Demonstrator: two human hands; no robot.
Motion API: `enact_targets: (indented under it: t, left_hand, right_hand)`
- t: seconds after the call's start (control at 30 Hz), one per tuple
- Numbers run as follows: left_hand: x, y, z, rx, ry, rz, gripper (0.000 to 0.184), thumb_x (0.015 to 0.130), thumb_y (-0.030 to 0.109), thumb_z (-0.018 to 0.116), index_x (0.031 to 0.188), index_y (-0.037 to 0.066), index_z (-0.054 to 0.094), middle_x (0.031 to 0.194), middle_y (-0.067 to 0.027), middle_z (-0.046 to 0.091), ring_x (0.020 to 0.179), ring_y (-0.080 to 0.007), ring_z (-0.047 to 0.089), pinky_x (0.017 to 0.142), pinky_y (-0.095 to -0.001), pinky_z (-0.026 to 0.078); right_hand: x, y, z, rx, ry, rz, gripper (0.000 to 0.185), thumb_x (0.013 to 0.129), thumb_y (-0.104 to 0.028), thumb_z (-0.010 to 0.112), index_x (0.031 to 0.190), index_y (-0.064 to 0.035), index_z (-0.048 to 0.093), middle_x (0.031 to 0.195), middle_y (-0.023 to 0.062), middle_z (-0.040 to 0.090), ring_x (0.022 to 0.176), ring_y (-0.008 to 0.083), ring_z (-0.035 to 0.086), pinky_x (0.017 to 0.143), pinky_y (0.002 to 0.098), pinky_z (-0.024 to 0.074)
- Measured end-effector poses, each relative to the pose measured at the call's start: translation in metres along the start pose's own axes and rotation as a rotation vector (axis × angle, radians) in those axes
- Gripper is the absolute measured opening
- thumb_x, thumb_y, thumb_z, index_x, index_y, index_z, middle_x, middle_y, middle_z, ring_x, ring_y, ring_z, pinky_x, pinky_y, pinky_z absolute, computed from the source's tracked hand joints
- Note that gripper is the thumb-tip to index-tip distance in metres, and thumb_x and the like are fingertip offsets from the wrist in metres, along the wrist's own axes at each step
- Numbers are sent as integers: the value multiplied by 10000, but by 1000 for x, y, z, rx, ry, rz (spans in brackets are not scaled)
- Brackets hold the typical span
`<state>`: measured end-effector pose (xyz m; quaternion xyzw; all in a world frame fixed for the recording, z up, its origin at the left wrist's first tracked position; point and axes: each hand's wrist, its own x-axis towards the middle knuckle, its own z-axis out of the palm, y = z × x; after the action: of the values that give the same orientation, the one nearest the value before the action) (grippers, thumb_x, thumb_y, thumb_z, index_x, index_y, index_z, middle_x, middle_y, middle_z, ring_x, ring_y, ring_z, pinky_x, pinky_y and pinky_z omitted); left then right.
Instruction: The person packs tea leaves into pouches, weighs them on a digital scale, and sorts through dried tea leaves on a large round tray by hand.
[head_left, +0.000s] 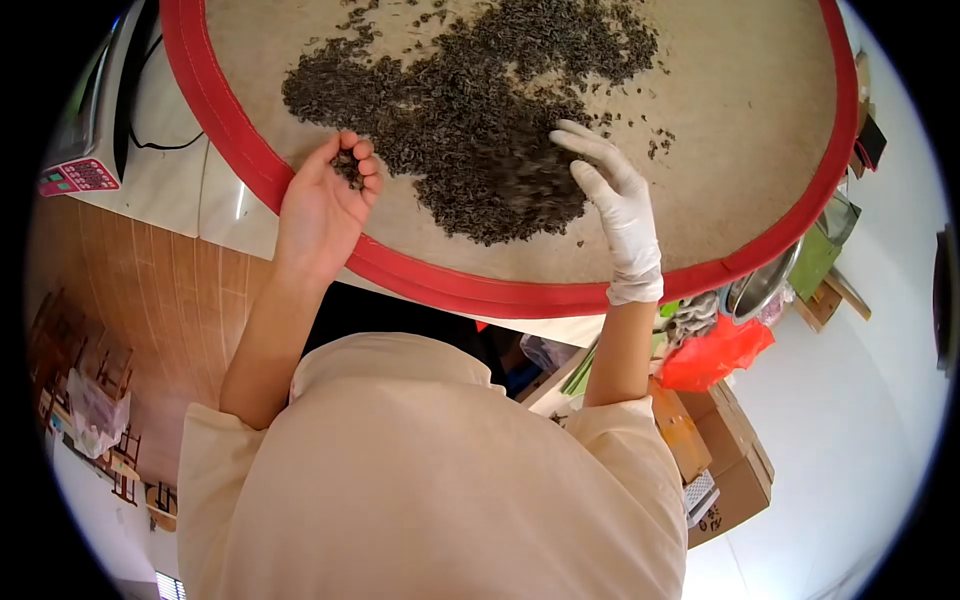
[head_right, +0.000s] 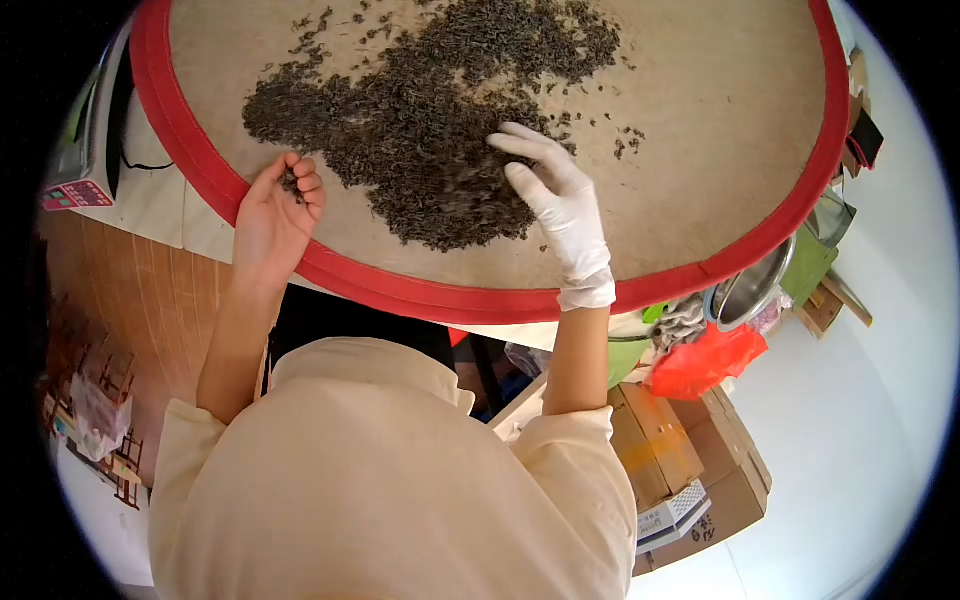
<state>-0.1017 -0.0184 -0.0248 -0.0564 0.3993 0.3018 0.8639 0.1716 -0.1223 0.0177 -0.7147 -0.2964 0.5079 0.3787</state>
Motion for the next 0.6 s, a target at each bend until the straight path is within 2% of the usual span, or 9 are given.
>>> enact_targets:
  t: [0.03, 0.1, 0.27, 0.33, 0.43, 0.47, 0.5, 0.57, 0.6]
  left_hand:
    - [0, 0, 1, 5, 4, 3, 123, 988, 156, 421, 969, 45, 468, 888, -55, 488, 805, -157, 486, 743, -275, 447]
    - [2, -1, -2, 11, 5, 1, 122, 988, 155, 422, 967, 44, 468, 888, -55, 487, 806, -157, 484, 745, -276, 447]
    - [3, -5, -2, 17, -1, -11, 117, 989, 149, 423, 965, 43, 468, 887, -56, 487, 806, -156, 480, 748, -276, 446]
    - [2, -5, 1, 10, 17, -16, 103, 1003, 137, 406, 978, 57, 465, 886, -42, 478, 791, -144, 482, 719, -270, 457]
    - [2, -6, 2, 31, 53, -8, 105, 1005, 138, 404, 978, 56, 464, 884, -43, 474, 792, -145, 481, 720, -270, 457]
    - [2, -7, 2, 34, 50, -12, 105, 1005, 138, 404, 978, 56, 464, 884, -43, 474, 792, -145, 481, 720, -270, 457]
    - [3, -8, 2, 37, 52, -16, 107, 1005, 136, 402, 978, 53, 463, 885, -44, 473, 792, -146, 478, 724, -272, 455]
    - [4, -10, 4, 49, 49, -26, 108, 1006, 133, 399, 978, 50, 463, 886, -45, 473, 793, -147, 476, 727, -273, 453]
    - [3, -11, 6, 42, 47, -23, 110, 1006, 130, 396, 978, 46, 462, 886, -45, 471, 792, -147, 471, 730, -274, 450]
  right_hand:
    - [-1, 3, -5, -1, 3, 1, 274, 900, -97, 572, 1161, -61, 651, 1187, 64, 638, 1107, 144, 558, 994, 257, 397]
    - [-4, 12, -17, -76, 178, 44, 287, 925, -131, 570, 1196, -67, 640, 1209, 48, 631, 1111, 138, 555, 985, 255, 398]
    - [-7, 53, -31, -281, 336, 118, 284, 929, -118, 549, 1199, -85, 635, 1197, 113, 630, 1054, 183, 595, 924, 284, 449]
    - [-8, 69, -27, -649, 472, -26, 297, 921, -116, 545, 1207, -83, 617, 1135, 154, 628, 986, 252, 616, 885, 308, 474]
    - [-13, 69, -8, -625, 481, 103, 310, 916, -115, 541, 1218, -76, 599, 1083, 160, 617, 944, 305, 613, 855, 336, 485]
    - [-13, 83, -3, -651, 492, 9, 336, 913, -105, 545, 1246, -82, 581, 1061, 148, 612, 923, 293, 603, 854, 346, 476]
    - [-12, 75, 5, -492, 431, -103, 329, 914, -84, 544, 1238, -95, 598, 1057, 130, 615, 951, 233, 591, 861, 324, 464]
    - [-19, 46, 15, -194, 217, -91, 319, 921, -58, 534, 1226, -100, 617, 1074, 111, 620, 981, 170, 574, 871, 290, 452]
    - [-20, 44, 16, -92, 256, -42, 300, 931, -46, 521, 1203, -99, 635, 1101, 96, 621, 1007, 143, 566, 880, 269, 443]
